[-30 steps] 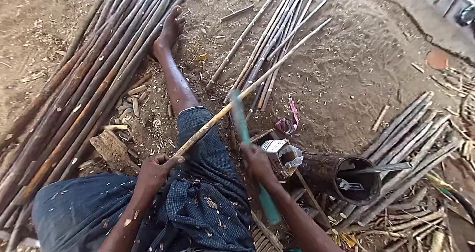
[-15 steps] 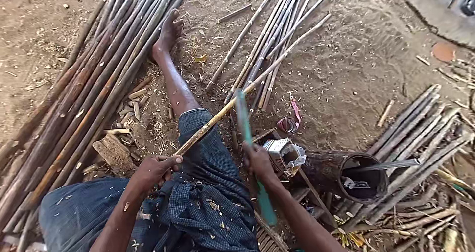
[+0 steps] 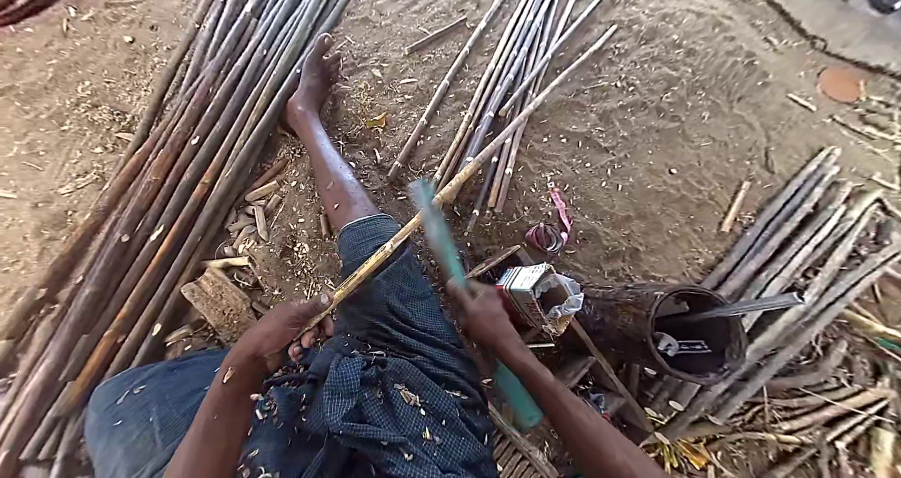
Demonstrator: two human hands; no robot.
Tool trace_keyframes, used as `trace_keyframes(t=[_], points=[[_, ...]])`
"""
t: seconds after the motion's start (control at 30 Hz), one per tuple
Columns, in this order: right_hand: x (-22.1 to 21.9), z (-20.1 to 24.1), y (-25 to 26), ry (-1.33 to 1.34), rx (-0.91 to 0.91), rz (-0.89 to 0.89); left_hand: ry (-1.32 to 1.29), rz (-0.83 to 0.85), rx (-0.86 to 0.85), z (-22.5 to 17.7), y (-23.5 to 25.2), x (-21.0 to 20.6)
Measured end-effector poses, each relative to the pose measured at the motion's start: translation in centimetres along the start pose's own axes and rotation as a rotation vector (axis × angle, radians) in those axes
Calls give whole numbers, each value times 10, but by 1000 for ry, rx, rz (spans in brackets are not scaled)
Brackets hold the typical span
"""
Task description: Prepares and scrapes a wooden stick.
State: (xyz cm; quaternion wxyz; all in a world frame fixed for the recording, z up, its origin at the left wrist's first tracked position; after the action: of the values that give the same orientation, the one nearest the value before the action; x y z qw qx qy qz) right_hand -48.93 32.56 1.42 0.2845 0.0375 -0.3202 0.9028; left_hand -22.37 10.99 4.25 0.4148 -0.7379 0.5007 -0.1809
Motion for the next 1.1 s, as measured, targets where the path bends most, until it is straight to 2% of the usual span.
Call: trace_keyframes(t=[0.07,0.2,0.3,0.4,0.43,0.53,0.63,0.67,0.77,0.8,0.87,0.93,0.97,1.07,1.1], points=[[-8,4,-10,-103,-10,101,-25,41,3,8,-3,3],[1,1,3,99,-44,27,-57,61,-9,4,1,-1],[-8,3,-10,-69,-21,163,-44,115,-22,10,-1,4],[5,-5,2,116,-67,45,-93,110,-35,9,1,5],[3,-4,0,110,-61,53,-96,106,-38,9,3,4],[-16,8,-23,-226,30,247,-84,107,-42,11,2,2],[3,3,-4,18,-22,22,-132,161,-73,9,8,5],[6,0,-1,21,-21,-7,-150,177,-83,11,8,5],[-15,7,-22,-277,72,205,-205,233,-134,16,9,5],[-15,8,-25,-265,56,206,-233,258,-148,16,10,5],[4,11,-9,24,-26,49,-272,276,-179,15,15,6],[23,12,9,356,-92,-113,-129,171,-178,15,5,8],[31,13,12,452,-94,-170,69,80,-169,11,-8,10],[61,16,-5,426,-4,-181,763,-73,-125,16,-82,34],[70,16,-11,388,23,-168,924,-136,-88,20,-114,47]])
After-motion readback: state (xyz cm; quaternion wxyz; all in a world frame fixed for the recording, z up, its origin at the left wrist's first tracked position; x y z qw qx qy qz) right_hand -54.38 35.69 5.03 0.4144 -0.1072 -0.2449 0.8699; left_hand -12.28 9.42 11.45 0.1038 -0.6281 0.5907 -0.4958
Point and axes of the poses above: each hand's wrist, its own y-axis towards the middle knuckle, its own x-axis out of the back of the hand, z = x × y, the point moved 3 cm from there along y, towards the middle knuckle, and after that the axes turned 14 degrees about y, right-handed, at the moved point
